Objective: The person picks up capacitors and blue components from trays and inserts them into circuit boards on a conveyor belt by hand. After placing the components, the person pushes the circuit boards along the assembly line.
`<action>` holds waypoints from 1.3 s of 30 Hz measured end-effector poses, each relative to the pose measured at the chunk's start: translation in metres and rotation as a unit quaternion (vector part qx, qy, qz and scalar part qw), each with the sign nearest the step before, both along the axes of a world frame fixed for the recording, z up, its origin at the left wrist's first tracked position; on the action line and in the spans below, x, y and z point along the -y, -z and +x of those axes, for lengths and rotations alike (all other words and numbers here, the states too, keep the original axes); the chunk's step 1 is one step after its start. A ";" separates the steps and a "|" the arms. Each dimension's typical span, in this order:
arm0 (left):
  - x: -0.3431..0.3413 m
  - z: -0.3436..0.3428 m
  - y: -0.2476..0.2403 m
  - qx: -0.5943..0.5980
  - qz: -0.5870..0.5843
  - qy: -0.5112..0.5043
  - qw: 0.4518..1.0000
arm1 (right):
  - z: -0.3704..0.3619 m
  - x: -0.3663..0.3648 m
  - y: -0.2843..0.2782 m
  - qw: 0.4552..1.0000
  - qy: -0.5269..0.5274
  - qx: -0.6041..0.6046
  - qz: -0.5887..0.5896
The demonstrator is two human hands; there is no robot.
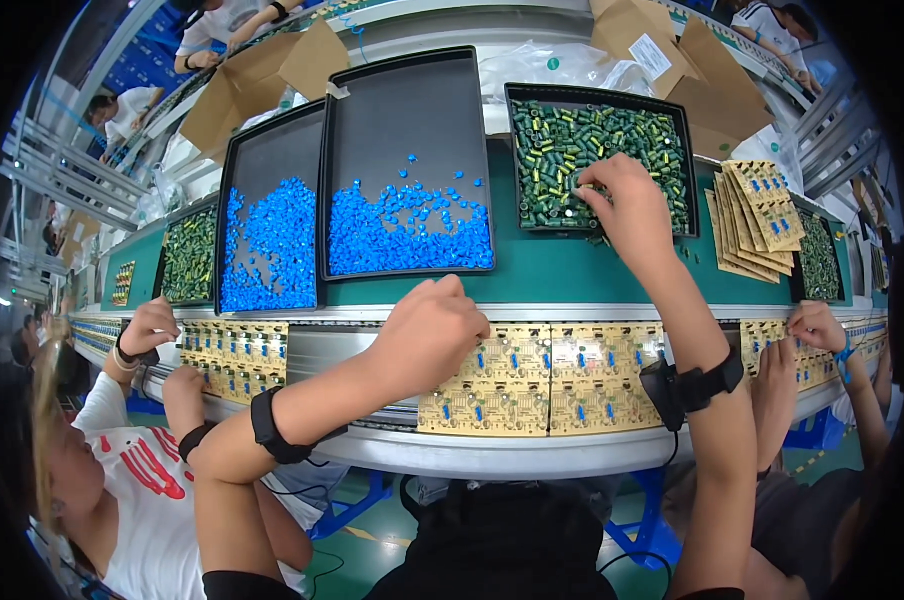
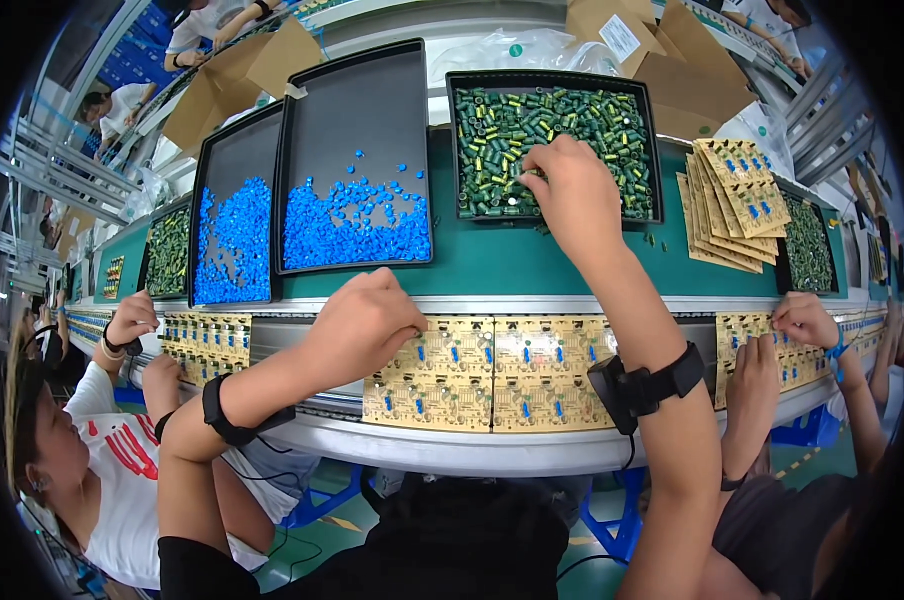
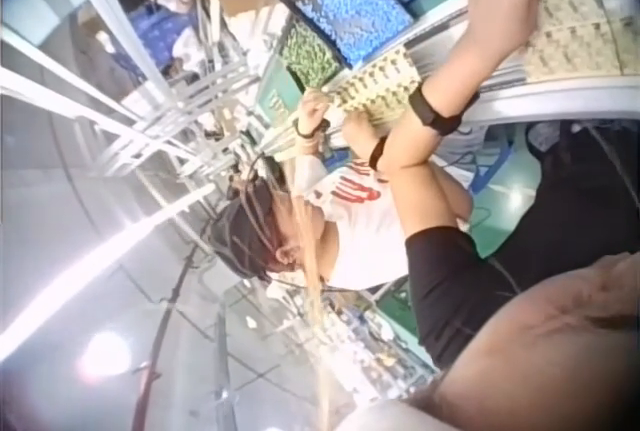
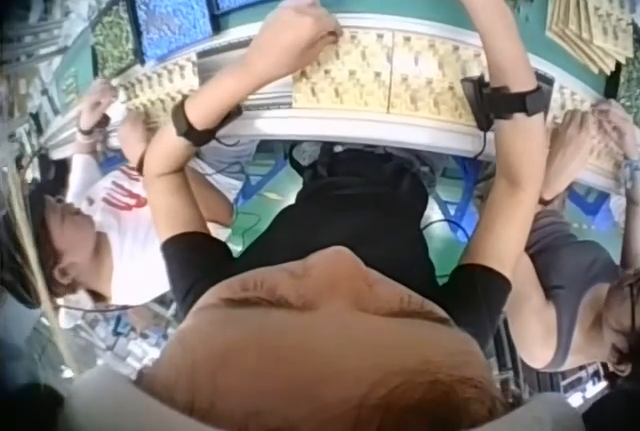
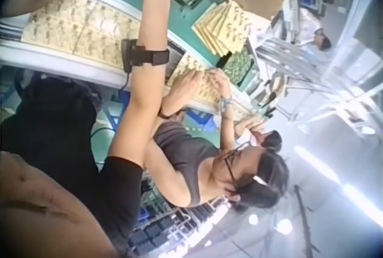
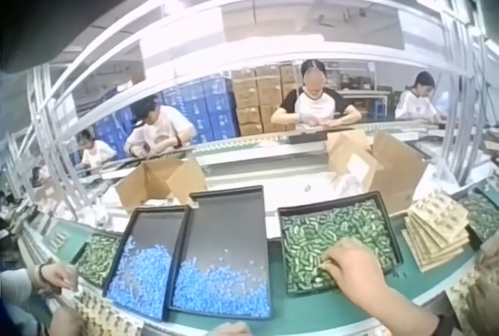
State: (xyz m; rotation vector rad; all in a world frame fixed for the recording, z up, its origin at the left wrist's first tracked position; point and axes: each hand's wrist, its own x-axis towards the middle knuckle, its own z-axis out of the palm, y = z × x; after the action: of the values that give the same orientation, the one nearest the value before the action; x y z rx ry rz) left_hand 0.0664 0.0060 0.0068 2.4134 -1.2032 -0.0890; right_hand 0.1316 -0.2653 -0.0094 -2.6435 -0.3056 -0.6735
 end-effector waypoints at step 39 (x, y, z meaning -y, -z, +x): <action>-0.008 -0.016 0.009 0.120 0.038 -0.046 0.991 | -0.057 -0.044 -0.035 0.988 -0.086 -0.024 0.122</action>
State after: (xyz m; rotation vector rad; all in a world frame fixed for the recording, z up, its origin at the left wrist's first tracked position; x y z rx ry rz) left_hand 0.0508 0.0142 -0.0020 2.6014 -1.2052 0.1924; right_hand 0.0745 -0.2212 0.0258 -2.3652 -0.4055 -0.5518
